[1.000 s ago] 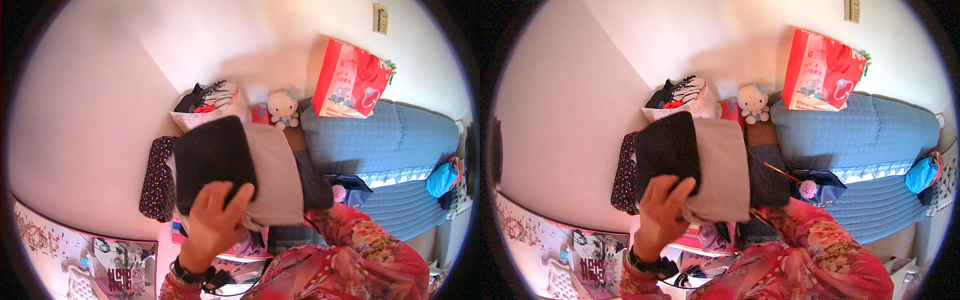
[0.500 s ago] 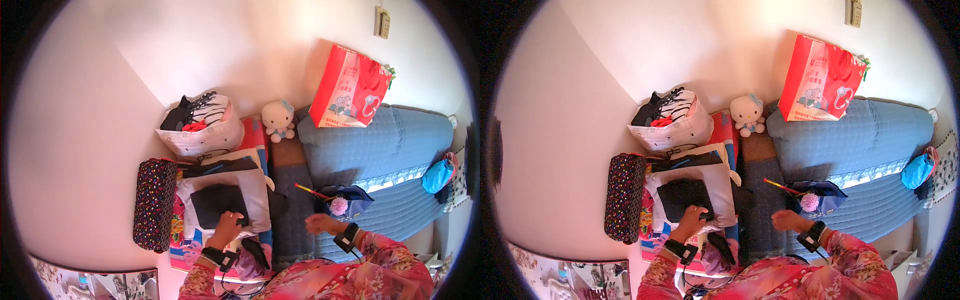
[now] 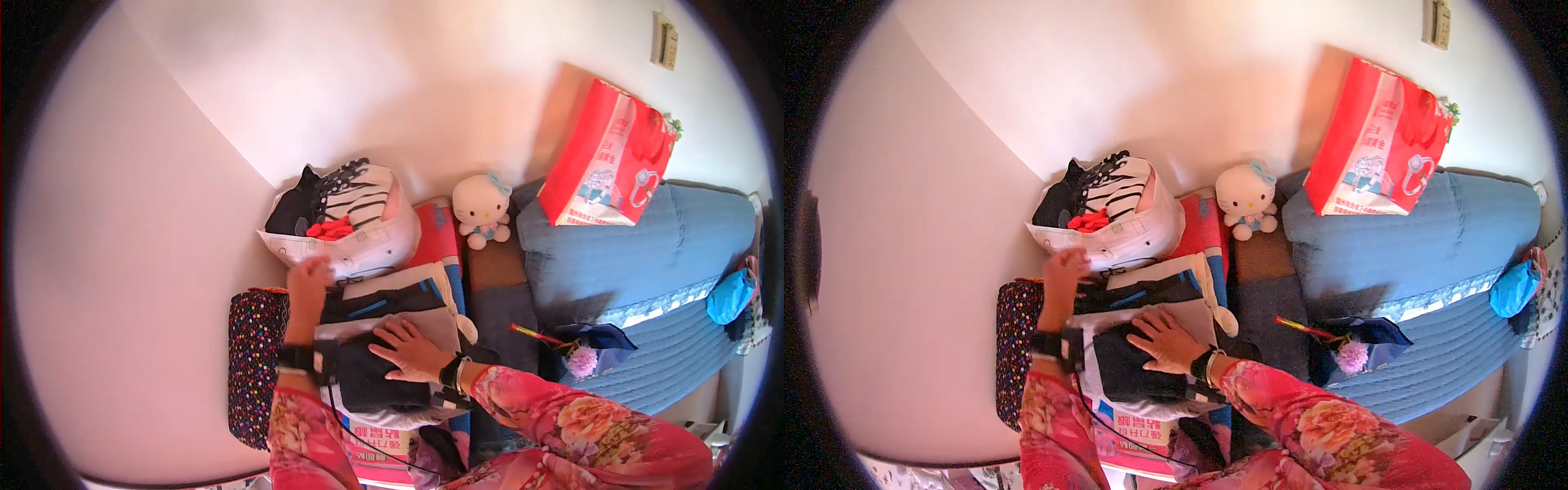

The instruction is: Cleaning a room by wiping surfaces and organizing items.

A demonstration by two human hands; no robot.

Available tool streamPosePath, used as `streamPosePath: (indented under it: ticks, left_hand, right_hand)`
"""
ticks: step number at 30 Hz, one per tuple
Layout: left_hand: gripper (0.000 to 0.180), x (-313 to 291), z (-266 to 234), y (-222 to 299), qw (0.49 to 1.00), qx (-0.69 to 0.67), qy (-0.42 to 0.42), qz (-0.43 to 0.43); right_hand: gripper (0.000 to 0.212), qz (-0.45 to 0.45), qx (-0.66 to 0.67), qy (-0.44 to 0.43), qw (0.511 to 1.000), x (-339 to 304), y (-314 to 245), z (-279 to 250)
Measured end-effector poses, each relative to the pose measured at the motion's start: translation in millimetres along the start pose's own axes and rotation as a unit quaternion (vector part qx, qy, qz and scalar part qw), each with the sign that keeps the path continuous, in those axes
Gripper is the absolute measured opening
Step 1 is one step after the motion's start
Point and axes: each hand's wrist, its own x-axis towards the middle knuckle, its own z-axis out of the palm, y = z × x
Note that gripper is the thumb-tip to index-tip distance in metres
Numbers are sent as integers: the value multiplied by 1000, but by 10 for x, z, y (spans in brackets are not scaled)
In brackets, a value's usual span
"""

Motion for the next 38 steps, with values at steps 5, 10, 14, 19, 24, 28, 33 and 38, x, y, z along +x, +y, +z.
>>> streamPosePath:
  ticks: [5, 10, 14, 19, 24, 28, 33, 38]
  left_hand:
    - [21, 1146, 67, 71, 988, -104, 113, 28]
    - [34, 1910, -110, -256, 984, 179, 0, -17]
    - [46, 2047, 19, -238, 977, 210, -8, -34]
    - [43, 1799, 67, -205, 988, 2, 106, -113]
    - [41, 1253, 233, 258, 975, -129, 149, -101]
    - [39, 638, 390, 525, 990, -117, 68, -33]
    - [39, -278, 620, 870, 991, -136, -12, 6]
    - [37, -1227, 686, 1261, 987, -154, -18, 29]
  right_hand:
    - [69, 4, 18, -22, 1000, 19, 122, 94]
    - [70, 0, 57, -18, 998, 85, 190, 167]
    - [71, -2, 84, -23, 996, 115, 283, 202]
    - [72, -15, 95, 4, 995, 150, 290, 253]
    - [72, -22, 96, 8, 995, 159, 302, 225]
    - [71, -22, 80, 8, 997, 129, 309, 272]
    - [71, -17, 59, 7, 998, 61, 240, 230]
    - [80, -37, -482, 73, 872, -78, 261, 341]
